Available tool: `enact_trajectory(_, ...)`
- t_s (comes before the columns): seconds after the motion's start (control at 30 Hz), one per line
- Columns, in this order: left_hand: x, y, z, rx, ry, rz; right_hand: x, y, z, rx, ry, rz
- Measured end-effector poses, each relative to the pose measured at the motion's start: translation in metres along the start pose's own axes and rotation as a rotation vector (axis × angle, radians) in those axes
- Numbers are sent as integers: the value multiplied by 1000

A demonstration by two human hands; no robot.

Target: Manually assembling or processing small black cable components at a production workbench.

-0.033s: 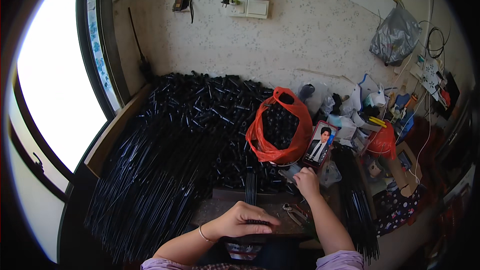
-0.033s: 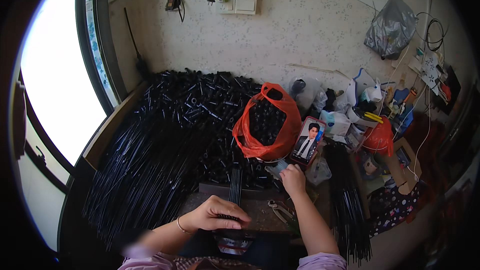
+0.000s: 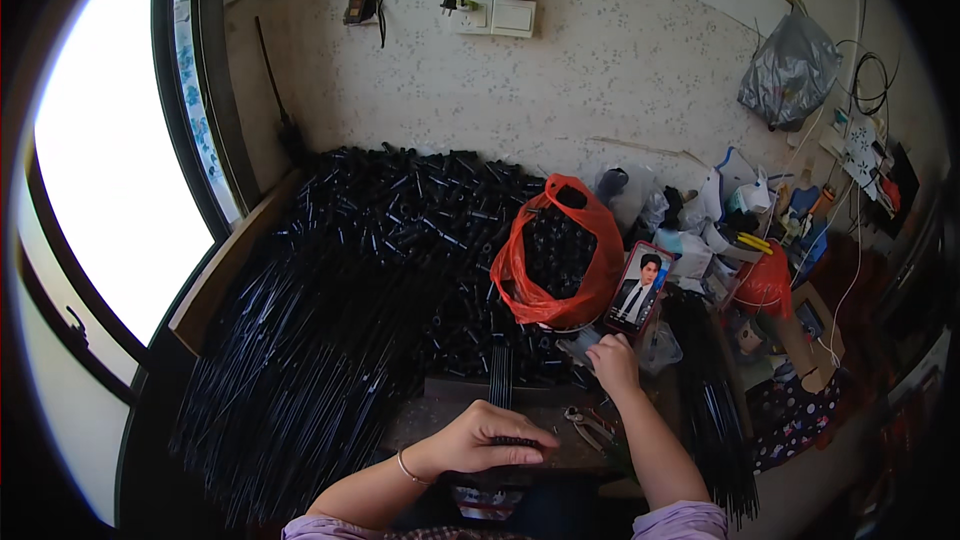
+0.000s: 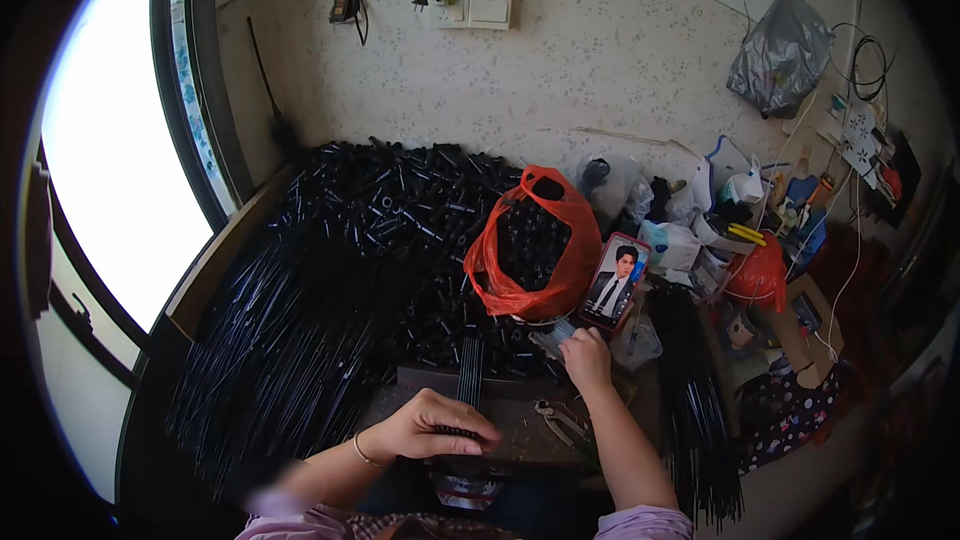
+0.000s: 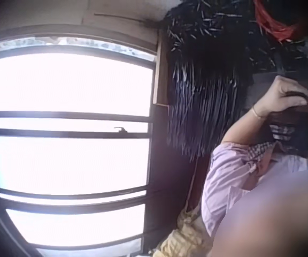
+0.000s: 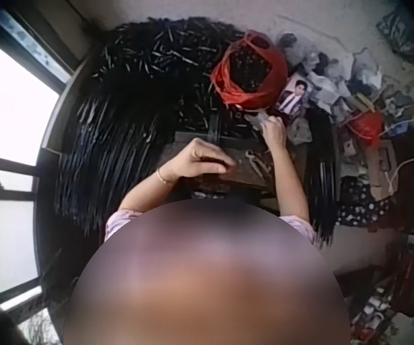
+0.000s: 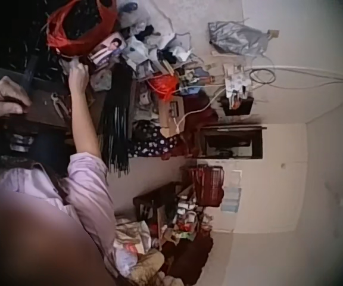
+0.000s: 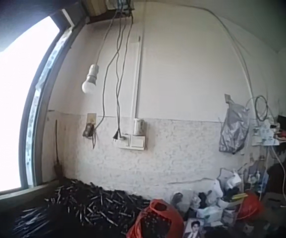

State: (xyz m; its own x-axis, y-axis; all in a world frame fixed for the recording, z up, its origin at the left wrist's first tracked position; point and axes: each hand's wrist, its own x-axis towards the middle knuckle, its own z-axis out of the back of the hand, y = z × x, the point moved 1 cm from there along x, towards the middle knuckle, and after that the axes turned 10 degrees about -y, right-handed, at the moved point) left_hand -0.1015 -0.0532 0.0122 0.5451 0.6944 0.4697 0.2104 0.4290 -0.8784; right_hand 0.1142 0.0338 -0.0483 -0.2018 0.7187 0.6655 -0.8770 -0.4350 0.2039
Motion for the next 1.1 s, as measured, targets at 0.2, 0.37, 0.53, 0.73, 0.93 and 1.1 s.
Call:
enact_trajectory(0.2,0,-3,4,103,-150,66,11,53,39,675,-95,-26)
enact_trajectory(0.37,3,-1,4,131,-166,28,-16,110,106,574,-69,70)
enact_trajectory(0.53,-2,-3,-1,160,-189,-44,-25,123,113,400,-166,136)
enact_trajectory(0.73,-3,-6,-8,171,-186,-66,-31,126,122,366,-142,195)
enact_trajectory(0.93,-7,-6,-10,183,-180,-104,-33,130,123,399,-144,250)
enact_trajectory(1.1,-6,-10,-13,200,-193,-102,-33,129,126,366,-163,265)
